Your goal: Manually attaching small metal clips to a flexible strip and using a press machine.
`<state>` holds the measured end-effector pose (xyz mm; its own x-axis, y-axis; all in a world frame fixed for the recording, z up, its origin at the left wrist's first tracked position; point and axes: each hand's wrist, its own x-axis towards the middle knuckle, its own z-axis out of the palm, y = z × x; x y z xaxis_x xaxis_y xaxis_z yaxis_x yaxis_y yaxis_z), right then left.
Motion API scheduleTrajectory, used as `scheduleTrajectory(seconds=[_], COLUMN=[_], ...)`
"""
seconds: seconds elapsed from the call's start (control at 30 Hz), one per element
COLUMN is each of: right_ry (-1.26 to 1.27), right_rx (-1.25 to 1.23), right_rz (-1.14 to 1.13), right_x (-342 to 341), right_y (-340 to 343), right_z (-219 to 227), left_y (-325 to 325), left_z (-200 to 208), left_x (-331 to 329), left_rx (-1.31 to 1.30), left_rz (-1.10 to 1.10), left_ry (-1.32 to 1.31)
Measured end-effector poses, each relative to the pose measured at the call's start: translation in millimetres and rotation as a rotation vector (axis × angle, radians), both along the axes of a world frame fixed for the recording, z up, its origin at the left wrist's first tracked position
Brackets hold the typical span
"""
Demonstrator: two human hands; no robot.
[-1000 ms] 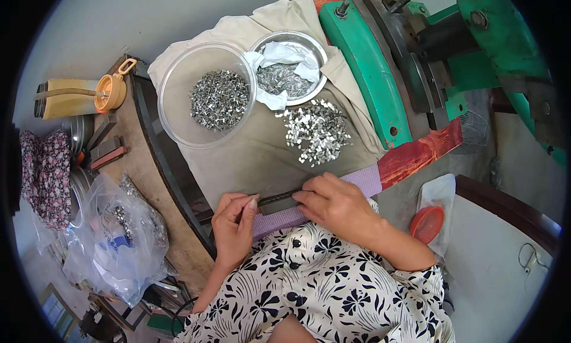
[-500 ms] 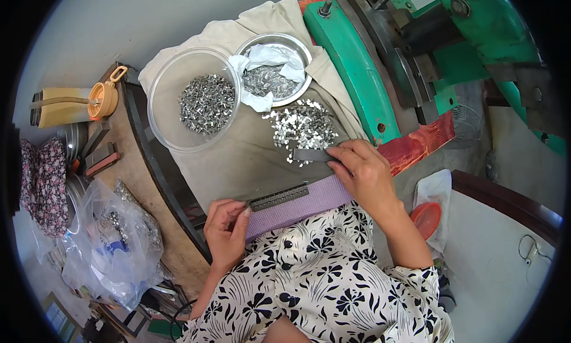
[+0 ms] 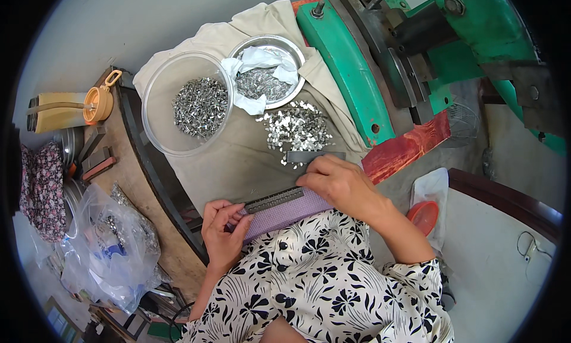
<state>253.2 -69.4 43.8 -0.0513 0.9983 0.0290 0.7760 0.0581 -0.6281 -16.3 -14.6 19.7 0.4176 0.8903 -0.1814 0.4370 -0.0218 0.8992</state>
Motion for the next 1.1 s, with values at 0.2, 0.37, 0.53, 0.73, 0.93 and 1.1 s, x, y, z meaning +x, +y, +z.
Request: scheduleTrajectory(seconds=[0.2, 0.37, 0.53, 0.73, 0.93, 1.1], right_ry=[-0.114, -0.204, 0.003, 0.306, 0.200, 0.102], right_rx=[-0.052, 0.009, -0.027, -0.224, -0.193, -0.154], right_rz=[0.267, 0.365, 0.169, 0.026, 0.075, 0.091], right_x=[9, 11, 14, 2, -2, -6], right_y=[15, 14, 12, 15, 14, 12], right_z=[9, 6, 1, 12, 6, 3], left_y=[9, 26, 35, 47, 47, 46], left_z=[3, 7, 9, 6, 5, 3], left_x=[-3, 6, 15, 26, 31, 28], left_rx=[0.005, 0.093, 0.128, 0.211, 0.261, 0.243], left_rz=[0.004, -0.056, -0.131, -0.235, -0.245, -0.208], left_ry=[-0.007, 0.071, 0.166, 0.205, 0.206, 0.191])
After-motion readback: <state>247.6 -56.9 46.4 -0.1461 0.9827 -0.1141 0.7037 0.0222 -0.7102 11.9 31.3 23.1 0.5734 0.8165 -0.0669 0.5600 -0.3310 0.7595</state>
